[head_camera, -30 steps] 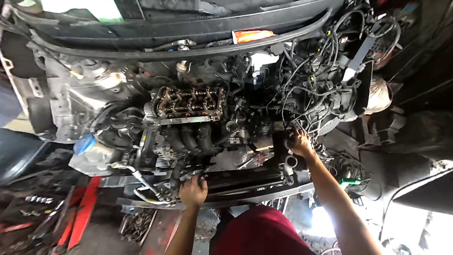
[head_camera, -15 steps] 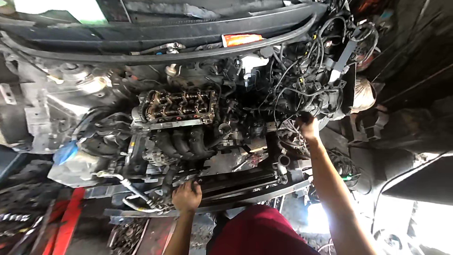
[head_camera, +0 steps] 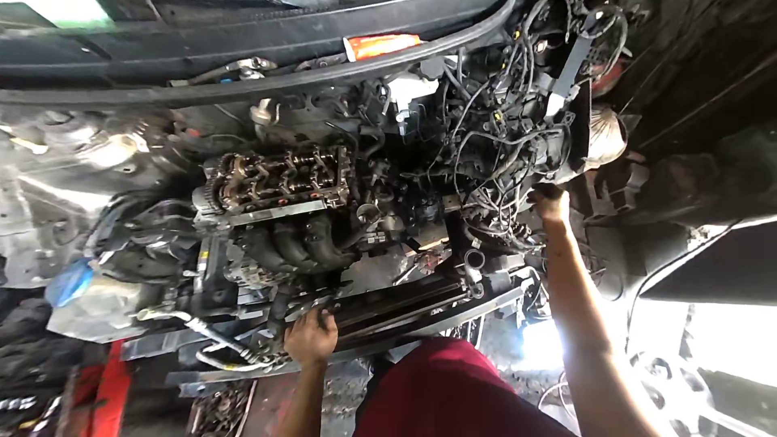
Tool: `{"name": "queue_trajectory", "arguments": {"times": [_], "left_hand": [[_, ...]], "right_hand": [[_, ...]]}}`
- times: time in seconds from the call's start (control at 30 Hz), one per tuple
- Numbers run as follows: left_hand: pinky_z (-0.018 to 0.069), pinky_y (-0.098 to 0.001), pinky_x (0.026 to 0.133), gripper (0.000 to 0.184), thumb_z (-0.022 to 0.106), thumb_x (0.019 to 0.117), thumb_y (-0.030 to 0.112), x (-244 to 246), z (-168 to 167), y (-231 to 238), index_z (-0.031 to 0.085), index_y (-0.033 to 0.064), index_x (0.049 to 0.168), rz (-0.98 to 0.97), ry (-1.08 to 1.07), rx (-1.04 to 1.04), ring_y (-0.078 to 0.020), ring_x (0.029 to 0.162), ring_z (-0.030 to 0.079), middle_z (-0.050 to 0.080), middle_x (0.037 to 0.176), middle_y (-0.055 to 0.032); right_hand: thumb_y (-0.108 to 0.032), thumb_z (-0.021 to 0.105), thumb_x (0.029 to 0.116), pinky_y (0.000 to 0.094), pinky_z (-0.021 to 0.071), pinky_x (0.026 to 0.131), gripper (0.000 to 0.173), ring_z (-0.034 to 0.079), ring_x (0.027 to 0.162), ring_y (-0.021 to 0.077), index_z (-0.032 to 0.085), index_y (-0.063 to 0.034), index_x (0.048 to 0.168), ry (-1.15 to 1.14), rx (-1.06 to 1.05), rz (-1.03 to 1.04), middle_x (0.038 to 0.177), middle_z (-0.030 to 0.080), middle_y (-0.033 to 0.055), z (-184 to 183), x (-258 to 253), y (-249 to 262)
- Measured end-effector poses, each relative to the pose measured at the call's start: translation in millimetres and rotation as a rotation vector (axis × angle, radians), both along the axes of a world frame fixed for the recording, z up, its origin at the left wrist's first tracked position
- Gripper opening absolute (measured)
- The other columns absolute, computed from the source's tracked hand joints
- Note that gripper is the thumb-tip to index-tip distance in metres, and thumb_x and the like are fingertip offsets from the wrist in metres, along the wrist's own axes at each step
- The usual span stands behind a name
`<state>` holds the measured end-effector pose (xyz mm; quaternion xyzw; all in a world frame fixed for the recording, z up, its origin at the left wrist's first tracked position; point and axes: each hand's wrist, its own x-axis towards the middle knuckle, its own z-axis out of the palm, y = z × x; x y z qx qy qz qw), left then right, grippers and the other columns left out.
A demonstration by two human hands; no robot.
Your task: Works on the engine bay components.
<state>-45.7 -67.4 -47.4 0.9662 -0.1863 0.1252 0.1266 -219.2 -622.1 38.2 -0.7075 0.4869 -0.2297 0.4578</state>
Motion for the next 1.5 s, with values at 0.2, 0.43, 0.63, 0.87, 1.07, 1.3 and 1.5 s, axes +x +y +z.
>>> {"name": "queue_trajectory", "arguments": {"times": [0.2, 0.43, 0.63, 0.87, 1.07, 1.3, 1.5], "left_hand": [[0.0481, -0.0685, 0.085, 0.055, 0.039, 0.0961, 0.039, -0.5, -4.0, 3.6, 0.074, -0.0019, 0.104, -0.009, 0.013, 0.003, -0.0488, 0.095, 0.071, 0.074, 0.099, -0.027], [0.0489, -0.069, 0.082, 0.054, 0.038, 0.0966, 0.038, 0.3, -2.4, 4.3, 0.074, -0.0015, 0.104, -0.028, -0.006, 0.027, -0.0492, 0.093, 0.072, 0.074, 0.098, -0.0271], [0.0473, -0.0713, 0.087, 0.054, 0.039, 0.0971, 0.037, -0.9, 3.1, 3.9, 0.073, -0.0039, 0.108, -0.013, 0.076, 0.062, -0.0523, 0.1, 0.07, 0.073, 0.104, -0.0299], [0.0483, -0.0706, 0.086, 0.05, 0.042, 0.0959, 0.034, -3.2, 12.8, 0.7, 0.073, -0.0036, 0.107, -0.008, 0.097, 0.066, -0.0518, 0.1, 0.07, 0.073, 0.104, -0.0293], [0.05, -0.0687, 0.084, 0.047, 0.045, 0.0949, 0.031, -3.4, 15.6, -1.6, 0.074, -0.0051, 0.104, -0.016, 0.078, 0.06, -0.051, 0.099, 0.07, 0.073, 0.104, -0.029], [0.0518, -0.0655, 0.083, 0.046, 0.045, 0.0943, 0.03, -1.2, 13.7, -3.2, 0.075, -0.0042, 0.101, -0.03, 0.044, 0.077, -0.0483, 0.096, 0.072, 0.074, 0.1, -0.0268], [0.053, -0.0638, 0.076, 0.048, 0.042, 0.0938, 0.032, 0.0, 8.5, -4.2, 0.074, -0.003, 0.095, -0.041, -0.018, 0.062, -0.046, 0.089, 0.073, 0.075, 0.094, -0.0245]], "right_hand": [[-0.02, 0.057, 0.104, 0.062, 0.0493, 0.099, 0.032, 0.066, 0.113, 0.0415, 0.067, 0.0014, 0.126, 0.332, 0.147, -0.096, 0.121, 0.068, 0.0267, -54.3, -64.5, -2.8], [-0.018, 0.052, 0.1074, 0.0577, 0.0406, 0.112, 0.047, 0.055, 0.132, 0.0409, 0.046, -0.0036, 0.152, 0.354, 0.303, 0.156, 0.143, 0.055, 0.0281, -79.5, -81.8, 19.1], [-0.032, 0.071, 0.0969, 0.0715, 0.0392, 0.105, 0.045, 0.056, 0.126, 0.0509, 0.066, -0.0029, 0.131, 0.696, 0.212, 0.25, 0.13, 0.063, 0.0311, -89.3, -73.5, 7.6], [-0.033, 0.061, 0.1024, 0.0754, 0.0216, 0.113, 0.05, 0.04, 0.141, 0.0507, 0.056, -0.0009, 0.141, 0.868, 0.103, 0.414, 0.141, 0.056, 0.0292, -85.9, -68.8, 9.9], [-0.015, 0.059, 0.1011, 0.0633, 0.0438, 0.107, 0.05, 0.055, 0.13, 0.0481, 0.045, 0.0073, 0.143, 0.857, 0.024, 0.359, 0.137, 0.056, 0.034, -79.3, -65.7, 25.4], [-0.019, 0.054, 0.1056, 0.0652, 0.0404, 0.11, 0.046, 0.052, 0.133, 0.0492, 0.047, 0.0007, 0.146, 0.787, -0.012, 0.307, 0.14, 0.054, 0.0339, -78.1, -67.6, 26.6], [-0.017, 0.046, 0.1081, 0.0635, 0.0398, 0.11, 0.041, 0.053, 0.132, 0.0491, 0.051, 0.0063, 0.141, 0.703, -0.05, 0.285, 0.136, 0.056, 0.0352, -63.8, -77.4, 32.9]]}}
